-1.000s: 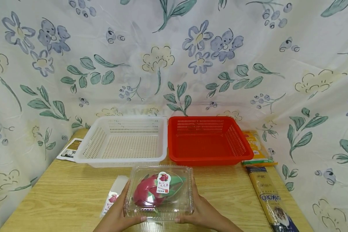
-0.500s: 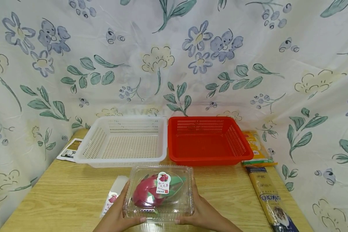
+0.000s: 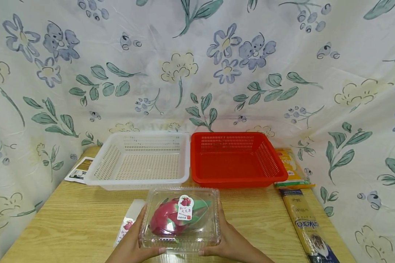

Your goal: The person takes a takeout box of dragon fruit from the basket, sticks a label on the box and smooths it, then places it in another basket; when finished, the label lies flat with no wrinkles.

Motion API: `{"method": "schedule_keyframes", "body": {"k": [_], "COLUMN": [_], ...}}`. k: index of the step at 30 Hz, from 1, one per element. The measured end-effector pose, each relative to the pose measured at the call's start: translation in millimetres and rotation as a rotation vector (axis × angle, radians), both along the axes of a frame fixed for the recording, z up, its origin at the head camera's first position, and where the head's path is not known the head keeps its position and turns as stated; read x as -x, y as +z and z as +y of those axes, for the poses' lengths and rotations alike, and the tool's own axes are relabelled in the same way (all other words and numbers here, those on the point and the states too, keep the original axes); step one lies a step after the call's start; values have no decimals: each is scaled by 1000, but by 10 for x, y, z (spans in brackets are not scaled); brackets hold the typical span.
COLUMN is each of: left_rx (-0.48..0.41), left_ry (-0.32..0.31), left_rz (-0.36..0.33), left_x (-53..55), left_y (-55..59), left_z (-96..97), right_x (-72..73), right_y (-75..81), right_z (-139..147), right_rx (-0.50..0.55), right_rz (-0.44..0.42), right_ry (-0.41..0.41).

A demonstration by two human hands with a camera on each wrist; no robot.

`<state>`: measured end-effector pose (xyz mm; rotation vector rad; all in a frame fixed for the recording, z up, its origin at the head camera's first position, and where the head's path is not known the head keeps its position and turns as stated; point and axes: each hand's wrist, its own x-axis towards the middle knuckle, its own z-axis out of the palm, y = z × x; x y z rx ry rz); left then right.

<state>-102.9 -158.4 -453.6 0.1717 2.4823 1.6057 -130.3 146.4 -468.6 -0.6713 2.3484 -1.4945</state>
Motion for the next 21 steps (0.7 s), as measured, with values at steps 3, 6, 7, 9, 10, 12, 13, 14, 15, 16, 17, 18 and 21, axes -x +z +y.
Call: {"method": "schedule_keyframes", "body": {"k": [3, 6, 7, 9, 10, 12, 13, 14, 15, 16, 17, 18, 21], "left_rx": [7, 14, 13, 6, 2, -4, -6, -4, -5, -4, -6, -7, -9], "left_ry": [8, 7, 9, 8, 9, 10, 13, 14, 16, 18, 19, 20, 17], "left_rz": [-6, -12, -16, -21, -24, -26, -28, -28, -29, -28, -30, -32, -31], "left_x": [-11, -22, -26, -28, -29, -30, -32, -34, -36, -38, -38, -38, -35], "left_y": [14, 29, 35, 48, 55, 70, 77, 83, 89, 93, 96, 97, 101], "left_z": [4, 2, 2, 2, 2, 2, 3, 5, 6, 7, 8, 8, 7], "right_x": [-9, -18, -21, -28, -30, -34, -35, -36, -37, -40, -44, -46, -58], "right_y": [0, 11, 16, 34, 44, 66, 76, 85, 92, 98, 103, 103, 112], "right_z": [1, 8, 11, 13, 14, 12, 10, 8, 6, 4, 3, 1, -1], "right_rx": [16, 32, 36, 41, 41, 48, 50, 51, 53, 59, 65, 71, 80], "right_rz": [1, 13, 14, 8, 6, -19, -28, -34, -40, -46, -47, -51, -61], "right_ry": [12, 32, 37, 37, 36, 29, 26, 23, 20, 17, 18, 18, 5]}}
